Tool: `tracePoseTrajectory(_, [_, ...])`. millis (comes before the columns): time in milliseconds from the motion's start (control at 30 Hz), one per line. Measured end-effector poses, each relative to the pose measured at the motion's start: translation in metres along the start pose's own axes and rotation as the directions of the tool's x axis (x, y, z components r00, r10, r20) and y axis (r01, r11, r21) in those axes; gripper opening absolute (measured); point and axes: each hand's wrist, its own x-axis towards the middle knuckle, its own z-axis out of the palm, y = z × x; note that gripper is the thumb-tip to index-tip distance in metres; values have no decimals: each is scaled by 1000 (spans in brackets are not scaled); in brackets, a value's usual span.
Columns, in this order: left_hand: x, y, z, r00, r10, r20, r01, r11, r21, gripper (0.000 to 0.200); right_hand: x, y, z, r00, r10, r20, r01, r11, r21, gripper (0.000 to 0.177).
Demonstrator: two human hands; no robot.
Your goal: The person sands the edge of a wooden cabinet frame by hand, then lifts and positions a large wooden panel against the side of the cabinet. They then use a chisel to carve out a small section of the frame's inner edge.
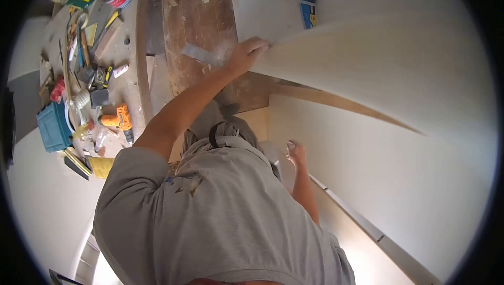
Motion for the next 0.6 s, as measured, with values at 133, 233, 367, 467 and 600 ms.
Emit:
tracePoseTrajectory(133, [-27,-184,-50,990,140,9,-116,783,612,20,-1,-45,14,1000,-7,-26,7,999,-33,42])
tracePoseTrajectory(233, [-55,-234,-66,853,-423,-305,504,523,687,23,-19,-67,-11,993,-28,-115,31,999,25,41])
tracePoseTrajectory(367, [-127,-292,-131,696,-596,-400,707,470,528,44,-27,-72,-6,988,-19,-151,40,991,132,41])
tracePoseTrajectory(467, [-163,-257,-167,680,-507,-530,729,550,408,49,-23,-43,19,971,-72,-226,116,975,191,36])
tracePoseTrajectory(600, [-190,-240,-213,675,-474,-566,716,606,346,31,15,22,58,950,-198,-243,192,980,-46,27])
